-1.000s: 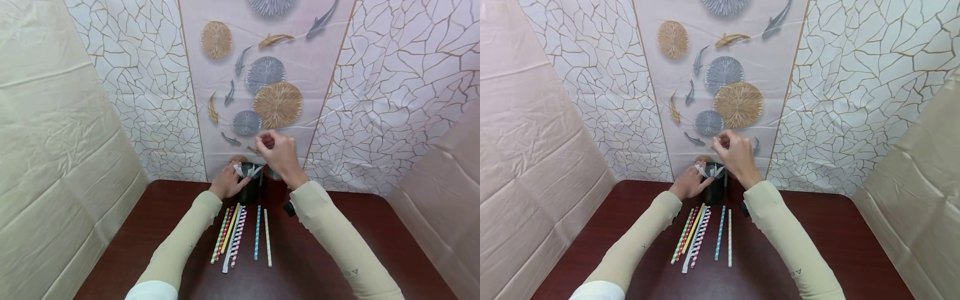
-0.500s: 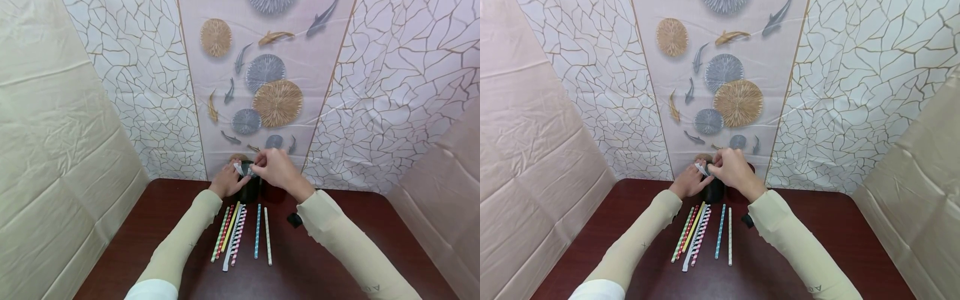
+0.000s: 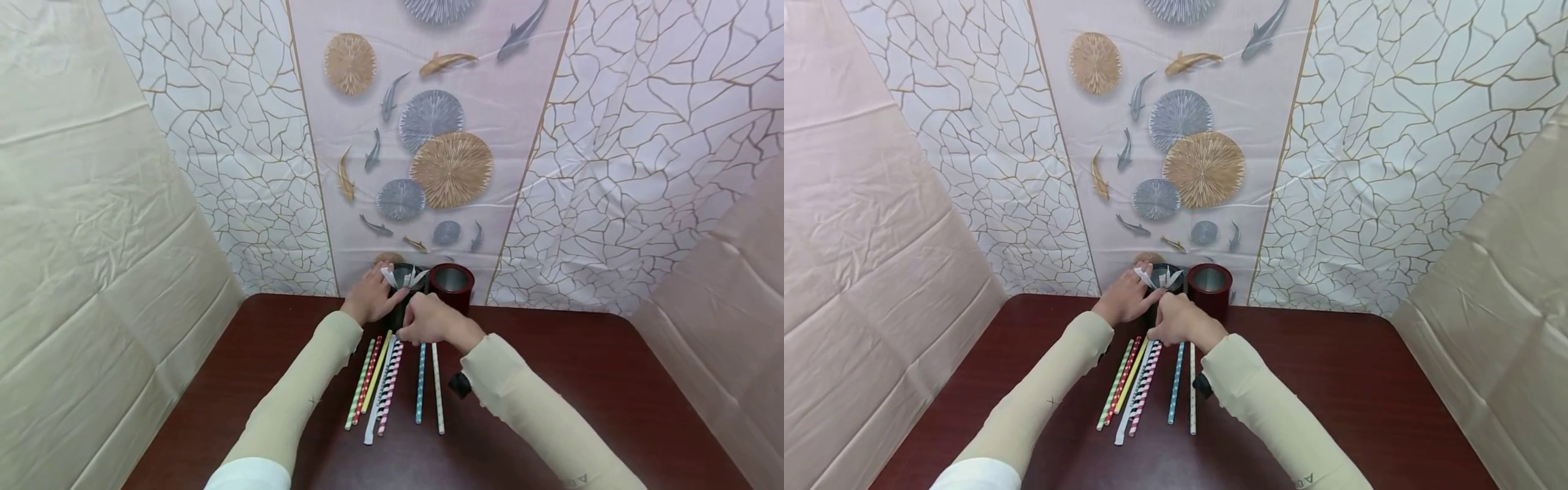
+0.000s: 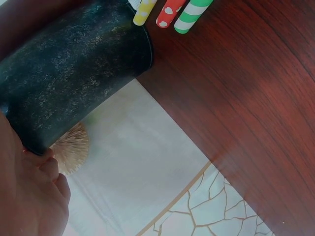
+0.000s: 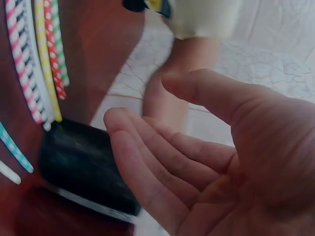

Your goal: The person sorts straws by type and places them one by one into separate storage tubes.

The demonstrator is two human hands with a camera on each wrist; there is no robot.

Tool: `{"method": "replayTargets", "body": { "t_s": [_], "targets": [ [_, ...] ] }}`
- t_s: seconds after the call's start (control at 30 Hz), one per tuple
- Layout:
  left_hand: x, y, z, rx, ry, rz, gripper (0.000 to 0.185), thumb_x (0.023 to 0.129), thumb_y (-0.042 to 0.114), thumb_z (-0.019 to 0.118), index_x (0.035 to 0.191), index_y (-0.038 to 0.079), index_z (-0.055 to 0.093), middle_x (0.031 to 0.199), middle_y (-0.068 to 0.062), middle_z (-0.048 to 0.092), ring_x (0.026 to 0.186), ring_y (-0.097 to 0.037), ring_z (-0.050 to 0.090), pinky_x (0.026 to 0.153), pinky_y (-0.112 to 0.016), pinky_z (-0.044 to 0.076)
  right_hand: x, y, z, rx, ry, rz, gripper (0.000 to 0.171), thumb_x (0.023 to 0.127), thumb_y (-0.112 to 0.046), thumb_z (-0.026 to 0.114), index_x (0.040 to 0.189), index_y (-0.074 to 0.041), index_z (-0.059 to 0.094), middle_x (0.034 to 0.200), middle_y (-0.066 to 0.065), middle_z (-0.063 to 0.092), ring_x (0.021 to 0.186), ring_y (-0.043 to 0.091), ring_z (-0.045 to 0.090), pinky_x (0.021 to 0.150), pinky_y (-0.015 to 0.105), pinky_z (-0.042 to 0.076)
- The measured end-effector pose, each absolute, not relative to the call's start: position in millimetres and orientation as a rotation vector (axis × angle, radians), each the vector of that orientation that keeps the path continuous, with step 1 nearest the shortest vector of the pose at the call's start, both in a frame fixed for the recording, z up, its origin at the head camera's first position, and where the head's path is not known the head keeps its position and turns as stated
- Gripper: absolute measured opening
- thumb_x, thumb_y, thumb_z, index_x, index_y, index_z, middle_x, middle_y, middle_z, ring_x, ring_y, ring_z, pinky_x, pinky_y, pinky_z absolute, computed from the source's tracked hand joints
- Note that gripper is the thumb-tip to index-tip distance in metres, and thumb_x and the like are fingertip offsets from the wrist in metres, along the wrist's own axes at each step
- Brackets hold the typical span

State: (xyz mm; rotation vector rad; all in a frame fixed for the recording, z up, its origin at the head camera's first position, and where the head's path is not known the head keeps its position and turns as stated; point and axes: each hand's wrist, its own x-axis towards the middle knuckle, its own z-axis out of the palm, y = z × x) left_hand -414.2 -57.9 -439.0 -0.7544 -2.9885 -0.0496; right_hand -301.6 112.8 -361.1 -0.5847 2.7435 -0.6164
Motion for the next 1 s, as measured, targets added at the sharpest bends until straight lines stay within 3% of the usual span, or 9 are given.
{"method": "replayTargets", "body": {
  "t_s": [0.13,0.27,0.57,0.83,1.0],
  "targets": [
    [-414.1,-58.4,-439.6,-0.756,-2.988,-0.062,0.084,0.111,0.065,0.021,0.159,-0.001,0.044,0.178,-0.012,0.018,0.167,-0.028,0.011,0.136,-0.043,0.015,-303.3,105.5,-382.8,-0.553,2.699,-0.705,0.026,0.098,-0.023,0.075,0.074,-0.015,0.079,0.066,0.001,0.074,0.065,0.016,0.069,0.062,0.027,0.053],
    [-412.2,-59.5,-438.8,-0.749,-2.978,-0.094,0.083,0.111,0.064,0.024,0.168,0.003,0.022,0.178,-0.013,0.017,0.167,-0.028,0.013,0.136,-0.043,0.017,-303.9,98.0,-403.5,-0.526,2.668,-0.796,0.025,0.097,-0.017,0.075,0.073,-0.013,0.079,0.066,0.004,0.074,0.063,0.017,0.069,0.059,0.026,0.052],
    [-412.6,-59.3,-440.1,-0.747,-2.984,-0.121,0.083,0.111,0.063,0.024,0.169,0.004,0.02,0.178,-0.014,0.017,0.167,-0.028,0.013,0.136,-0.043,0.017,-306.6,84.5,-451.5,-0.428,2.663,-0.953,0.024,0.093,-0.013,0.076,0.073,0.0,0.08,0.064,0.009,0.074,0.059,0.02,0.069,0.054,0.023,0.047],
    [-410.0,-60.8,-437.0,-0.768,-2.989,-0.127,0.084,0.111,0.064,0.022,0.169,0.003,0.018,0.178,-0.016,0.016,0.167,-0.029,0.013,0.136,-0.043,0.016,-309.7,78.0,-475.9,-0.284,2.647,-1.096,0.027,0.092,-0.01,0.074,0.067,0.0,0.076,0.058,0.005,0.07,0.064,0.031,0.074,0.053,0.026,0.049],
    [-410.1,-61.7,-437.8,-0.773,-2.985,-0.141,0.085,0.111,0.064,0.021,0.169,0.002,0.015,0.178,-0.016,0.014,0.167,-0.029,0.012,0.136,-0.043,0.015,-312.2,72.8,-484.3,-0.228,2.682,-1.062,0.028,0.091,-0.011,0.074,0.065,0.001,0.076,0.055,0.006,0.068,0.054,0.023,0.067,0.055,0.025,0.047]
  ]
}}
